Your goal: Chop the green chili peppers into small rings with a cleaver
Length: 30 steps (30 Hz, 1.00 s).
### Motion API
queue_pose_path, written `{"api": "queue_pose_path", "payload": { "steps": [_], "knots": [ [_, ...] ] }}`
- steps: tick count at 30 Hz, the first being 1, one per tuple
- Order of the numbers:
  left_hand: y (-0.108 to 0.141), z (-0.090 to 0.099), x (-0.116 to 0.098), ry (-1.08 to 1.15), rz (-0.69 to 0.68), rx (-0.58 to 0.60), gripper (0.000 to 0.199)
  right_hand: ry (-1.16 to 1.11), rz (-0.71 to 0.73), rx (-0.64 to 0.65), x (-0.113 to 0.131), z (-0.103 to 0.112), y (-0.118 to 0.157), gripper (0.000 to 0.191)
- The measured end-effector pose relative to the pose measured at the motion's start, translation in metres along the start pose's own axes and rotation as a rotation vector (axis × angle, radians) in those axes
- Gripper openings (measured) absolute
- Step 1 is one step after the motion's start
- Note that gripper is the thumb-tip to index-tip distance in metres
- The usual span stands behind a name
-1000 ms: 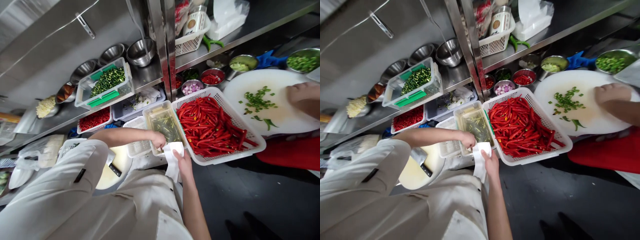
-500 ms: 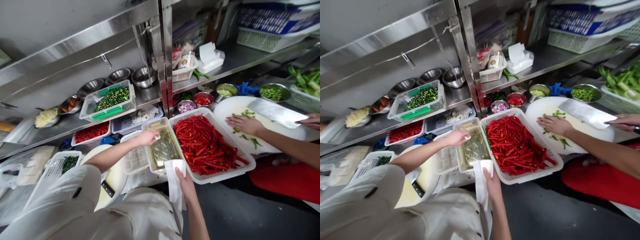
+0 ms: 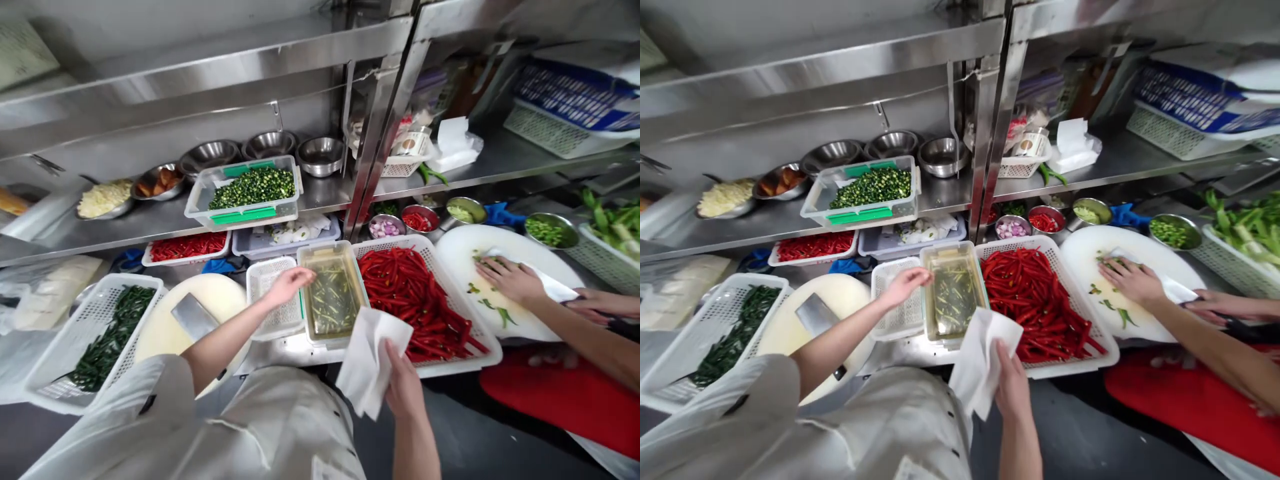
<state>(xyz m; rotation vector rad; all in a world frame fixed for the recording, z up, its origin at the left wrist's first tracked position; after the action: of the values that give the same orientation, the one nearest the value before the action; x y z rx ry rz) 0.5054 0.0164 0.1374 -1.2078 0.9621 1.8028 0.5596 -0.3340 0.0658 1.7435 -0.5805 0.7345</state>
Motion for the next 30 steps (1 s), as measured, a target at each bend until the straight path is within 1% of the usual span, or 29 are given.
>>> {"api": "queue_pose_path", "payload": {
  "steps": [1,2,3,4,5,6,7,9,10,11,13,16,18,19,20,22,25,27,30],
  "knots": [
    [0.014,-0.036,-0.004,0.083,0.033,0.157,0.046,-0.02,0.04,0.011,0.009,-0.016,-0.005,0.083],
    [0.026,-0.065,-0.009,0.148,0.061,0.276,0.05,-0.023,0.072,0.063,0.016,-0.033,-0.009,0.084],
    [0.035,-0.087,-0.014,0.198,0.088,0.348,0.052,-0.001,0.095,0.118,0.022,-0.05,-0.014,0.084],
    [0.041,-0.101,-0.017,0.234,0.114,0.372,0.053,0.033,0.111,0.162,0.026,-0.064,-0.018,0.084],
    [0.043,-0.107,-0.018,0.258,0.139,0.342,0.053,0.07,0.129,0.193,0.03,-0.074,-0.022,0.084],
    [0.043,-0.107,-0.018,0.27,0.162,0.272,0.052,0.105,0.147,0.203,0.032,-0.082,-0.027,0.083],
    [0.041,-0.101,-0.017,0.272,0.179,0.181,0.052,0.13,0.166,0.196,0.034,-0.087,-0.031,0.082],
    [0.039,-0.083,-0.018,0.251,0.18,0.01,0.05,0.145,0.2,0.166,0.036,-0.093,-0.039,0.081],
    [0.039,-0.073,-0.021,0.229,0.166,-0.045,0.05,0.14,0.208,0.17,0.035,-0.097,-0.041,0.082],
    [0.04,-0.066,-0.026,0.204,0.145,-0.073,0.049,0.129,0.212,0.186,0.033,-0.103,-0.043,0.082],
    [0.044,-0.056,-0.039,0.15,0.102,-0.06,0.046,0.095,0.211,0.248,0.027,-0.116,-0.04,0.084],
    [0.055,-0.052,-0.06,0.05,0.038,0.039,0.04,0.006,0.167,0.385,0.015,-0.139,-0.025,0.086],
    [0.063,-0.048,-0.067,-0.025,0.009,0.067,0.04,-0.062,0.098,0.461,0.006,-0.151,-0.014,0.084],
    [0.066,-0.042,-0.067,-0.059,0.001,0.049,0.04,-0.092,0.065,0.476,0.004,-0.153,-0.01,0.082],
    [0.067,-0.034,-0.065,-0.084,0.0,0.013,0.04,-0.117,0.039,0.477,0.002,-0.153,-0.008,0.08],
    [0.066,-0.016,-0.057,-0.124,0.018,-0.085,0.038,-0.151,0.028,0.436,0.002,-0.145,-0.01,0.077],
    [0.054,0.007,-0.038,-0.216,0.073,-0.198,0.034,-0.14,0.092,0.32,0.012,-0.12,-0.025,0.076],
    [0.039,0.013,-0.027,-0.313,0.101,-0.233,0.031,-0.105,0.157,0.242,0.021,-0.101,-0.039,0.078],
    [0.012,0.007,-0.02,-0.5,0.118,-0.251,0.027,-0.049,0.287,0.15,0.039,-0.078,-0.063,0.079]
  ]
}}
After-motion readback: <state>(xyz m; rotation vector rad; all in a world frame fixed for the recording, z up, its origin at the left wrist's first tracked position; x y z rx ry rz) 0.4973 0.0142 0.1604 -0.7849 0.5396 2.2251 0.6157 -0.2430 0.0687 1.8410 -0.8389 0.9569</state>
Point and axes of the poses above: each hand's wrist, its own y-axis away from the middle knuckle, its own z-axis out of the back of the hand, x = y × z, the point moved 8 cm from there along -y, towards the middle knuckle, and after that the axes turned 2 degrees about z, right-handed, at the moved point
